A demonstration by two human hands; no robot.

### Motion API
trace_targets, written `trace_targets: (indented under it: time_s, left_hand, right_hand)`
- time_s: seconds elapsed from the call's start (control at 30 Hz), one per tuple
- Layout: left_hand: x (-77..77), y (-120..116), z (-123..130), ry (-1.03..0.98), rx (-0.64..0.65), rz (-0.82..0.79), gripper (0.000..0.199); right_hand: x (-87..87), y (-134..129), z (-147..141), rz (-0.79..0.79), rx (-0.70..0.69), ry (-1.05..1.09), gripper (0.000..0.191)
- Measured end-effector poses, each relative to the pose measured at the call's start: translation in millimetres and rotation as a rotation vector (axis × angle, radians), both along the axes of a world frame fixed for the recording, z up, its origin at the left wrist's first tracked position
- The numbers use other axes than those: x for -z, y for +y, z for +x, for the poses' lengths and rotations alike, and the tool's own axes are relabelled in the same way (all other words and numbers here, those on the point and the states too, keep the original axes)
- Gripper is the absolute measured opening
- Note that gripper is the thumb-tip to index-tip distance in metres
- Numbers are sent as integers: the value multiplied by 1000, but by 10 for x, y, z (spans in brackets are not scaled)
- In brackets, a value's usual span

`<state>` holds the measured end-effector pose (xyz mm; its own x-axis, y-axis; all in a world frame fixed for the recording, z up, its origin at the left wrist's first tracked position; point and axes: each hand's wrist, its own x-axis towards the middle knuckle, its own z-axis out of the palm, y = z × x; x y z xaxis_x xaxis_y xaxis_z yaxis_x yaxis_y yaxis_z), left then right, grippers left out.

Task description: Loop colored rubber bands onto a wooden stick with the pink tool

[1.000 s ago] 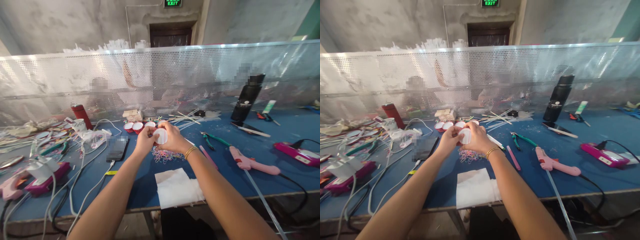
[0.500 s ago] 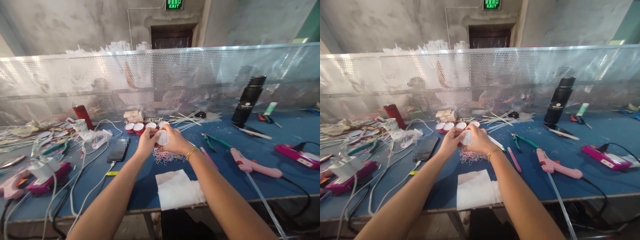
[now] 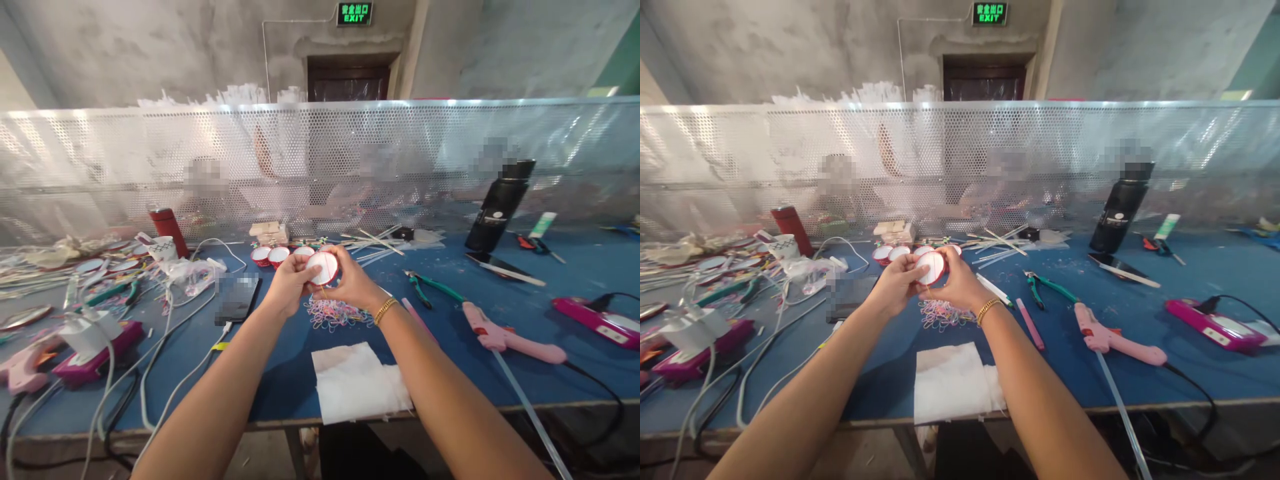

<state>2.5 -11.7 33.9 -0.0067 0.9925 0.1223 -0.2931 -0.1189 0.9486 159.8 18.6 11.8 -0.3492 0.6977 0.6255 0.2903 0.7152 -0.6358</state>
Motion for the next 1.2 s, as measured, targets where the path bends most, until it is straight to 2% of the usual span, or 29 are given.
trace_targets:
  time_s: [0.1, 0.2, 0.4, 0.5, 0.73, 1.03, 1.2]
  left_hand:
    - [-19, -10, -11, -32, 14, 28, 46]
    - [-11, -18, -6, -9, 21, 42, 46]
    - [5, 6, -24, 66, 3, -23, 28]
    - [8, 22, -52, 167, -2, 27, 24]
    - [-23, -25, -36, 255, 54, 94, 29]
    - [-47, -57, -9, 223, 27, 126, 28]
    - [-42, -69, -1, 201, 18, 179, 40]
  right_hand:
    - [-4, -8, -23, -16, -42, 62, 76]
    - [21, 3, -34, -61, -55, 60, 78]
    - [72, 26, -32, -62, -115, 87, 78]
    - [57, 4, -36, -64, -133, 87, 79]
    - [48, -14, -44, -165, -242, 127, 80]
    - [50, -10, -36, -114, -214, 147, 81]
    - [80, 33, -63, -169, -235, 189, 79]
